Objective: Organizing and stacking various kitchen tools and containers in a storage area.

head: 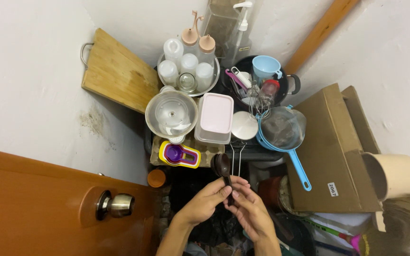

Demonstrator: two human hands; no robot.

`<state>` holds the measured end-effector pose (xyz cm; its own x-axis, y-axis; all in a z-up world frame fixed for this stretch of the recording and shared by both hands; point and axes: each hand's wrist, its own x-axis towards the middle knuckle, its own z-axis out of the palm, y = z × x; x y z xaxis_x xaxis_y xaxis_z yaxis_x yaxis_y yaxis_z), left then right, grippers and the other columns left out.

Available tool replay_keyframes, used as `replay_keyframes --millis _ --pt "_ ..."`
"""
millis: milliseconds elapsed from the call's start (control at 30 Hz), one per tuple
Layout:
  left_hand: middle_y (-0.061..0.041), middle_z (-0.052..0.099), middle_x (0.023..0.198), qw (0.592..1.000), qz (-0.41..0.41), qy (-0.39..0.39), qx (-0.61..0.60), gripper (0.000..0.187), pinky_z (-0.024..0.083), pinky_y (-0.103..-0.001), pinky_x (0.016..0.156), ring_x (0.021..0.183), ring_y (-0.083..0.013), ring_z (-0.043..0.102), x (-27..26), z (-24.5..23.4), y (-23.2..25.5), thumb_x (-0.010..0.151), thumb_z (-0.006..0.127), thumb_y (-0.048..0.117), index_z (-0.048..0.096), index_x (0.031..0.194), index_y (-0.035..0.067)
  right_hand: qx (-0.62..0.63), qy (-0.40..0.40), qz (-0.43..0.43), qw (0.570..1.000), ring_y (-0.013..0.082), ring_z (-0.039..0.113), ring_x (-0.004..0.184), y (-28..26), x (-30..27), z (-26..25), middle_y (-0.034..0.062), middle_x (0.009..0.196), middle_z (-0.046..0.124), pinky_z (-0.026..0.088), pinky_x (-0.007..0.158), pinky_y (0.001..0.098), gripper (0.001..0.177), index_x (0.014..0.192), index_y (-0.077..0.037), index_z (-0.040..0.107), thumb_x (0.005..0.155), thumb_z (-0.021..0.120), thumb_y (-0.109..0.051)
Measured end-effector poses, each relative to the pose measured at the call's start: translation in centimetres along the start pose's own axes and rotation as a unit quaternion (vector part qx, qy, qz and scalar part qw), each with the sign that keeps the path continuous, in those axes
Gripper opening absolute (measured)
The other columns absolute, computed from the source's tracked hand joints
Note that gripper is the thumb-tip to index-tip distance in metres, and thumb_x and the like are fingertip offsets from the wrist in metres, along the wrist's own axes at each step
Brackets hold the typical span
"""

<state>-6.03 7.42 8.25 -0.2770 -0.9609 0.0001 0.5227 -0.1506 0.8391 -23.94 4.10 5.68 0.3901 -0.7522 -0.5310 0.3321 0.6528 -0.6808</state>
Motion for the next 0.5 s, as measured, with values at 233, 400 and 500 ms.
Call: replay_keyframes --millis 233,400,500 --pt "0.000 0.063 0.098 0.999 0.017 0.046 0.005 0.027 0.047 -0.027 0.079 0.090 -0.0102 0.057 -0.2 -2.1 -3.2 0.113 0.049 0.027 0.062 0.118 0.003 -0.009 -0.062 -0.043 0.997 0.0191 0.066 0.095 1.5 0.6 0.9 0.0079 0.109 0.069 0.054 0.088 0.0353 0.027 0.121 0.001 0.066 0.096 0.065 -0.008" --pt "0.002 0.051 0.087 0.990 0.089 0.098 -0.054 0.027 0.050 -0.025 0.096 0.088 -0.0123 0.058 -0.2 -2.4 -0.5 0.115 0.047 0.030 0.055 0.110 0.005 -0.003 -0.049 0.013 0.999 0.0182 0.070 0.098 1.7 1.2 2.1 0.0061 0.107 0.071 0.057 0.093 0.0380 0.020 0.111 0.002 0.067 0.093 0.065 -0.006" --pt "0.001 0.050 0.084 0.988 0.039 0.136 -0.064 0.022 0.043 -0.025 0.076 0.085 -0.0109 0.054 0.2 -2.0 0.3 0.106 0.048 0.027 0.055 0.112 0.008 -0.007 -0.051 0.002 0.999 0.0186 0.070 0.097 2.5 2.7 1.9 0.0077 0.105 0.072 0.057 0.094 0.0392 0.020 0.111 0.003 0.067 0.092 0.069 -0.004"
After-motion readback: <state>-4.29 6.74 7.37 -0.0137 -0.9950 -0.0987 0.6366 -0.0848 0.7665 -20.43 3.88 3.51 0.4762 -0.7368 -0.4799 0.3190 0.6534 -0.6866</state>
